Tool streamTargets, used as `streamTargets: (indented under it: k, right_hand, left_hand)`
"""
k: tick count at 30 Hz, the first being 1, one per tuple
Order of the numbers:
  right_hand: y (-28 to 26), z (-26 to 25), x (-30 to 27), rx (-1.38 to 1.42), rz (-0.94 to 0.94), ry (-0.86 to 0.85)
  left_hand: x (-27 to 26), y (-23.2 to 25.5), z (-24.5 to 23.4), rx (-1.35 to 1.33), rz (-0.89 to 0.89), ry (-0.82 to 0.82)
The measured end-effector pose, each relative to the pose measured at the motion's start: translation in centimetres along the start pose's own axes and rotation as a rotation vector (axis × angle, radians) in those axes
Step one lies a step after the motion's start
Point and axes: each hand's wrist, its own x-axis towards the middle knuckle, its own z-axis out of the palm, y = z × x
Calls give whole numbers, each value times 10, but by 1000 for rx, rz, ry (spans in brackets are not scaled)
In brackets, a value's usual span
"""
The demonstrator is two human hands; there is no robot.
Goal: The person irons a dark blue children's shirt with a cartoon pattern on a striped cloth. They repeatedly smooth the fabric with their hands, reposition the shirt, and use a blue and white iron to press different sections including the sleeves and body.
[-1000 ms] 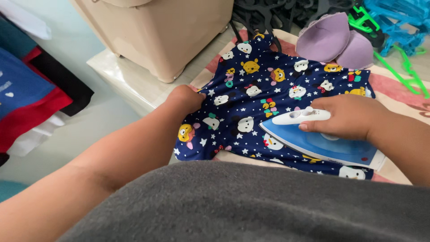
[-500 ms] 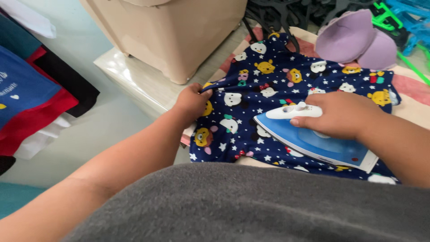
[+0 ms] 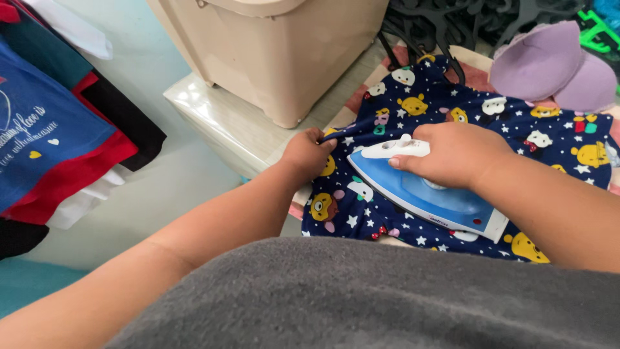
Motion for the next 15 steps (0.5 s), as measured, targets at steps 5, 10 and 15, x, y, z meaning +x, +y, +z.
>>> streamTargets:
  k: [5, 10, 15]
  right_hand:
    - [-1, 0, 4, 15, -18, 21]
    - [2, 2, 6, 8, -22, 8]
    - [8, 2, 5, 17, -7, -5]
  left_hand:
    - [3, 2, -3, 22, -38, -39]
    - [10, 3, -5, -3, -94, -95]
    - [9, 3, -5, 15, -73, -78]
